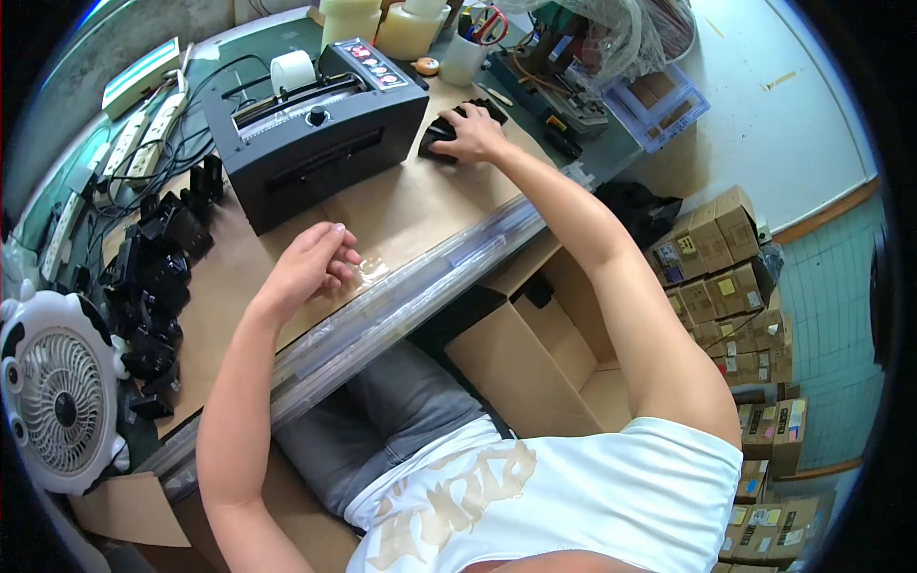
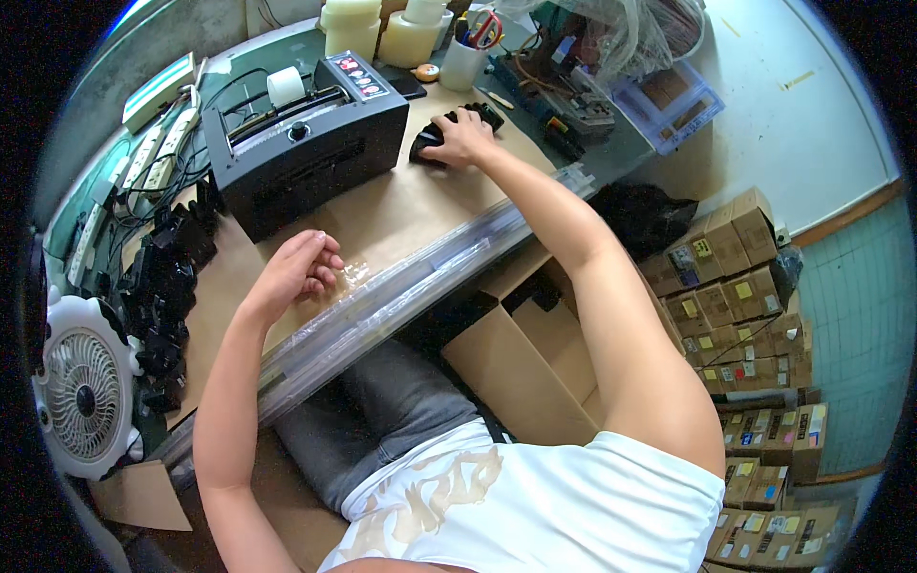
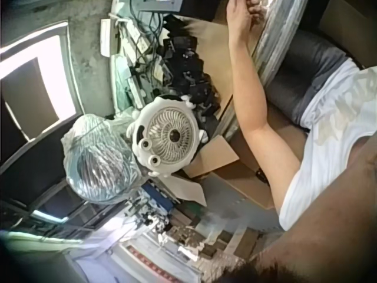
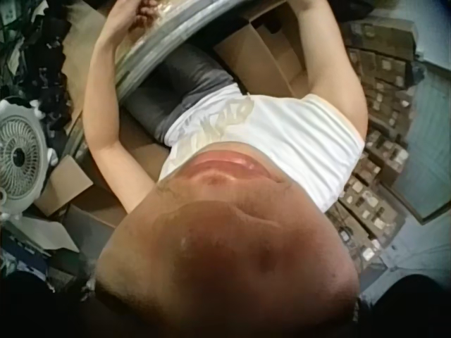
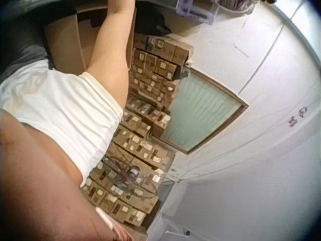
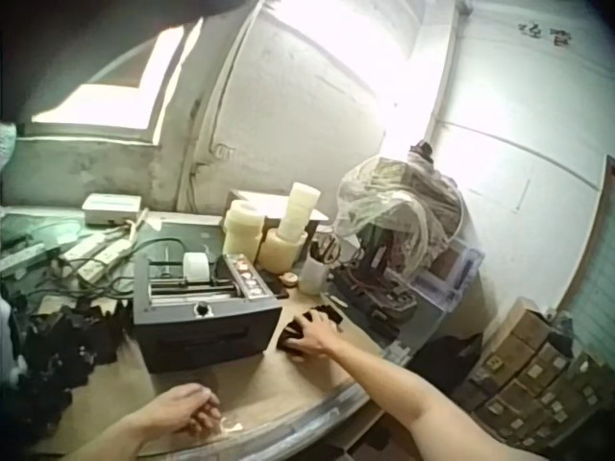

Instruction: Manually inspecting and assembling small electronic parts at a workstation.

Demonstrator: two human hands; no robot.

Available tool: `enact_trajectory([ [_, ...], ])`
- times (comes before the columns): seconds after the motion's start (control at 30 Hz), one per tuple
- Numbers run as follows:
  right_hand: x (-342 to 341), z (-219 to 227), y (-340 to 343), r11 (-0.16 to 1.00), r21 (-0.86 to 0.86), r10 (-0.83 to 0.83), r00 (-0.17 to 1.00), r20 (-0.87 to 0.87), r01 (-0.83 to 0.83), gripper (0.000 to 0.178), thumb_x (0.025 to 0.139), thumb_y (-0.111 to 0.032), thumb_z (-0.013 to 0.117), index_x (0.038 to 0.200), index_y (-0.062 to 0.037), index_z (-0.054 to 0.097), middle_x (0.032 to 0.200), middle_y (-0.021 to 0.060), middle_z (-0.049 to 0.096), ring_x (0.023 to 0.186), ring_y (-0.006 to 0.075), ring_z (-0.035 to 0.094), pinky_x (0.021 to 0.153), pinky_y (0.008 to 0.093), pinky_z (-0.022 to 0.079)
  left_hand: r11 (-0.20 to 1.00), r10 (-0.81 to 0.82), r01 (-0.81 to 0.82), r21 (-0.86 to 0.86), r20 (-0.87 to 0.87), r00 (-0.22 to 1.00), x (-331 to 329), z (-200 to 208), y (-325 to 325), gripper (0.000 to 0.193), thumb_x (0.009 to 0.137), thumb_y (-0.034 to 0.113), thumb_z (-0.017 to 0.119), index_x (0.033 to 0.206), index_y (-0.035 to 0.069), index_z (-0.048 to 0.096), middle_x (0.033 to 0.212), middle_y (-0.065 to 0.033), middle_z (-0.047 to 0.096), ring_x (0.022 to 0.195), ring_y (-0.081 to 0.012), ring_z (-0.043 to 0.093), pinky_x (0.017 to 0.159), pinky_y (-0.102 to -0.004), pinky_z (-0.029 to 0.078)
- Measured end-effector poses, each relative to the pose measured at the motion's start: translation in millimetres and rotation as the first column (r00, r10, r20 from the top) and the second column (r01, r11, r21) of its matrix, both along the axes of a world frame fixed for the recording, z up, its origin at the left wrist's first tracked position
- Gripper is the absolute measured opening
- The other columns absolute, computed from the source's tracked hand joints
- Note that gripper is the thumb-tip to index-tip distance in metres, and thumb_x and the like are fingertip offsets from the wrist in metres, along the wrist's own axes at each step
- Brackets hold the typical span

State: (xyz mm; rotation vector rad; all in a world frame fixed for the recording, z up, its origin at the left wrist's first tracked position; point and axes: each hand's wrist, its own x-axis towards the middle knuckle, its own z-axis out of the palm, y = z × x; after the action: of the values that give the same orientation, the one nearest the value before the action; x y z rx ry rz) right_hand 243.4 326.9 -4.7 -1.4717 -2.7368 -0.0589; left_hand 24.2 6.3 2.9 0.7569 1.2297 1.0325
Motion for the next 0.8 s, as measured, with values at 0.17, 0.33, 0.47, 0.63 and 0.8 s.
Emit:
enact_trajectory([
  [0.17, -11.1, 12.8, -7.9, 1.0, -0.004, -0.014, 0.995, 0.103, 0.014, 0.078, 0.072, -0.07, 0.067, 0.138, -0.0296, 0.052, 0.145, 0.02, 0.04, 0.128, 0.0419, 0.041, 0.103, 0.0505, 0.042, 1.0, -0.018, 0.018, 0.002, -0.041, 0.999, 0.7, -2.7, -0.5, 0.026, 0.104, 0.03, 0.045, 0.104, 0.006, 0.056, 0.088, -0.0026, 0.063, 0.068, -0.0065, 0.057, 0.055, -0.019, 0.042],
  [0.33, -6.7, 12.0, 14.6, 0.999, 0.017, -0.038, 0.979, 0.199, 0.036, 0.091, 0.064, -0.084, 0.062, 0.14, -0.0353, 0.05, 0.141, 0.0228, 0.042, 0.123, 0.0459, 0.043, 0.101, 0.0509, 0.043, 0.999, -0.019, 0.02, 0.032, -0.027, 0.999, 2.3, 0.5, -0.7, 0.025, 0.103, 0.027, 0.046, 0.101, 0.005, 0.057, 0.09, -0.0039, 0.061, 0.067, -0.0076, 0.054, 0.056, -0.0194, 0.042],
  [0.47, -20.3, 3.1, 24.6, 0.997, 0.077, -0.008, 0.952, 0.307, -0.017, 0.087, 0.068, -0.078, 0.065, 0.14, -0.0304, 0.051, 0.135, 0.0239, 0.05, 0.113, 0.0429, 0.053, 0.098, 0.0464, 0.046, 1.0, 0.0, 0.001, 0.008, -0.073, 0.997, 3.7, 1.6, -1.5, 0.024, 0.102, 0.027, 0.048, 0.1, 0.005, 0.058, 0.088, -0.0034, 0.061, 0.067, -0.0073, 0.054, 0.056, -0.0187, 0.042],
  [0.63, -25.7, -20.9, 75.0, 0.828, -0.561, 0.137, 0.967, 0.214, 0.007, 0.081, 0.071, -0.071, 0.067, 0.13, -0.0161, 0.059, 0.133, 0.0231, 0.054, 0.105, 0.0409, 0.06, 0.086, 0.045, 0.053, 1.0, -0.028, 0.028, 0.004, -0.083, 0.996, 7.9, 1.1, 0.2, 0.024, 0.103, 0.027, 0.047, 0.103, 0.006, 0.06, 0.087, -0.0021, 0.062, 0.07, -0.0071, 0.055, 0.061, -0.0183, 0.043],
  [0.8, -32.3, 7.6, 30.5, 0.99, -0.137, -0.012, 0.97, 0.241, 0.047, 0.088, 0.062, -0.07, 0.073, 0.124, -0.0084, 0.063, 0.12, 0.0207, 0.063, 0.099, 0.0351, 0.063, 0.081, 0.044, 0.056, 0.999, -0.012, 0.017, 0.038, -0.127, 0.992, 4.0, -0.2, -4.3, 0.025, 0.104, 0.026, 0.046, 0.105, 0.006, 0.061, 0.088, -0.002, 0.063, 0.071, -0.0071, 0.055, 0.062, -0.0182, 0.043],
])
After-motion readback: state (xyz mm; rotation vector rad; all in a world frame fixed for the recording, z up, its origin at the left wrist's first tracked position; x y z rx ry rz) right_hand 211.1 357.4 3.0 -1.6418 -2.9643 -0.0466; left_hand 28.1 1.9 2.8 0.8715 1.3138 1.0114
